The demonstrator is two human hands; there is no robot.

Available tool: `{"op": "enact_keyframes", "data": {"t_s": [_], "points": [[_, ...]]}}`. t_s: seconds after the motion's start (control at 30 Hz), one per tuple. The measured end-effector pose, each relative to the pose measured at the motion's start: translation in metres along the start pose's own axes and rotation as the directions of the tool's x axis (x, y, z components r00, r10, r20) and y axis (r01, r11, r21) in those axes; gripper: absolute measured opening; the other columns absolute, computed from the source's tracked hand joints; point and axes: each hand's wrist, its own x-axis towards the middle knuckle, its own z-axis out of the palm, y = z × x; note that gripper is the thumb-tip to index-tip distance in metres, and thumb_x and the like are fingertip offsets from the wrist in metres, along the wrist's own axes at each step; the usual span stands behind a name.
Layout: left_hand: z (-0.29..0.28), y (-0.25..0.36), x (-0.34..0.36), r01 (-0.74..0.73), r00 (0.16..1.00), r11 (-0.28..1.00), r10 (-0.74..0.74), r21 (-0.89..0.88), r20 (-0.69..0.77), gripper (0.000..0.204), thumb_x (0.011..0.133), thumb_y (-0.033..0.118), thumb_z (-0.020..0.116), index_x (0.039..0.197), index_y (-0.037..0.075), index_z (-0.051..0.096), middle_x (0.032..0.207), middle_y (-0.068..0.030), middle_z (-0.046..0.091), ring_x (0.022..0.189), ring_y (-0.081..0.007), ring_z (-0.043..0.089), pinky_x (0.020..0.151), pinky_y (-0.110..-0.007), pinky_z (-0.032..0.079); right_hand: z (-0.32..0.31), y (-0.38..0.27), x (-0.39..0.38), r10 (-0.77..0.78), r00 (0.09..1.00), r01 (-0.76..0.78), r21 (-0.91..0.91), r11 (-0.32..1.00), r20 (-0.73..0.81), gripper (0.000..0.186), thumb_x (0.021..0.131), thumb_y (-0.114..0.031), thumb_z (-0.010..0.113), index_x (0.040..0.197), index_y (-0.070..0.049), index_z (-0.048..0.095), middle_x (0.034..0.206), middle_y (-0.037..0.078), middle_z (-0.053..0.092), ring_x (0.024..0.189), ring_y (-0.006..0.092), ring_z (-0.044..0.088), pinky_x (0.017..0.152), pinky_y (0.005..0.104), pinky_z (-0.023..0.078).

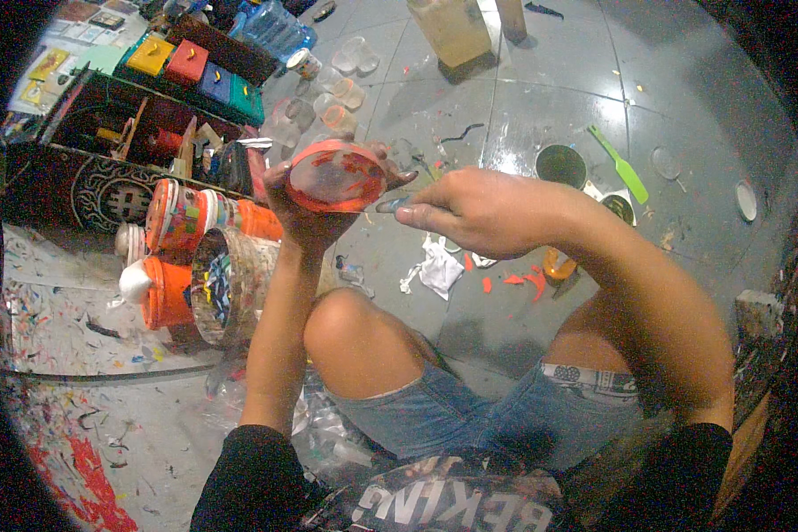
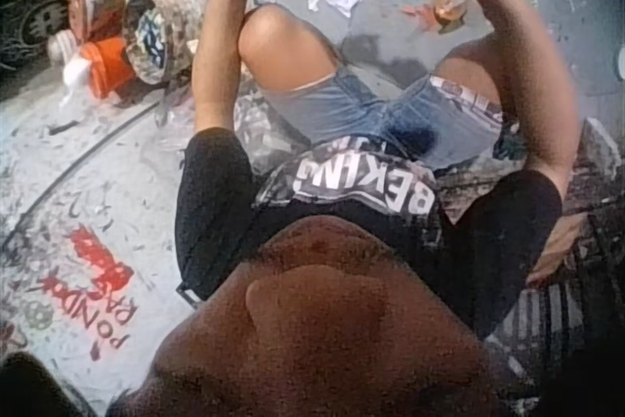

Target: The person cleans a small plastic lid with a cloth and then uses a spatula to scrape red ink from a larger container into the lid, mixing it.

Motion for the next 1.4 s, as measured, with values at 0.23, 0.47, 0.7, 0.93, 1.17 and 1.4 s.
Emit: {"op": "enact_keyframes", "data": {"t_s": [0.23,0.47,0.7,0.93,1.17,1.4], "points": [[0.004,-0.005,0.001,0.021,0.996,0.982,-0.004,-0.188,0.090,0.081,0.083,0.055,0.048,0.139,-0.002,0.045,0.137,-0.0298,0.050,0.126,-0.0445,0.051,0.112,-0.053,0.035,0.011,0.006,0.004,0.034,0.999,-0.034,0.007,0.999,0.011,0.055,0.105,-0.043,0.040,0.107,0.008,0.064,0.093,0.029,0.065,0.089,0.0432,0.063,0.082,0.0471,0.049],[0.013,-0.004,0.004,-0.162,0.986,0.987,0.162,0.006,-0.051,0.077,0.087,0.051,0.045,0.141,-0.003,0.043,0.134,-0.0308,0.053,0.120,-0.0429,0.056,0.107,-0.053,0.041,0.041,-0.010,0.000,-0.019,0.984,-0.002,-0.116,0.993,-0.176,0.044,0.105,-0.037,0.043,0.100,0.002,0.064,0.082,0.028,0.063,0.083,0.0468,0.062,0.077,0.0523,0.049],[0.020,-0.005,0.005,-0.277,0.936,0.955,0.293,0.104,-0.195,0.070,0.092,0.047,0.041,0.142,-0.002,0.044,0.132,-0.0307,0.054,0.118,-0.0412,0.058,0.104,-0.052,0.046,0.051,-0.026,0.002,0.099,0.962,-0.152,-0.197,0.969,-0.256,0.042,0.105,-0.038,0.041,0.103,-0.003,0.064,0.073,0.029,0.063,0.075,0.0481,0.062,0.069,0.0565,0.050],[0.012,-0.008,0.005,-0.308,0.898,0.924,0.361,0.227,-0.253,0.062,0.095,0.044,0.038,0.139,0.002,0.048,0.132,-0.0239,0.057,0.118,-0.0377,0.059,0.103,-0.051,0.046,0.054,-0.020,0.008,0.060,0.946,-0.147,-0.258,0.955,-0.319,0.039,0.104,-0.039,0.044,0.104,-0.005,0.064,0.069,0.025,0.064,0.070,0.0464,0.065,0.064,0.0550,0.053],[0.010,-0.006,0.013,-0.348,0.827,0.883,0.448,0.316,-0.341,0.056,0.095,0.043,0.042,0.134,0.005,0.053,0.130,-0.0146,0.060,0.116,-0.0337,0.059,0.103,-0.051,0.047,0.071,-0.014,0.015,-0.098,0.848,-0.242,-0.544,0.803,-0.521,0.032,0.101,-0.038,0.049,0.104,-0.010,0.064,0.062,0.017,0.062,0.056,0.0326,0.067,0.047,0.0438,0.052],[0.004,-0.001,0.010,-0.289,0.930,0.957,0.270,-0.042,-0.249,0.065,0.093,0.049,0.041,0.139,0.003,0.049,0.131,-0.0230,0.057,0.116,-0.0389,0.059,0.102,-0.053,0.047,0.040,-0.018,0.010,0.111,0.933,-0.245,-0.379,0.892,-0.342,0.044,0.101,-0.045,0.046,0.093,-0.006,0.065,0.074,0.019,0.067,0.071,0.0378,0.069,0.063,0.0498,0.056]]}}
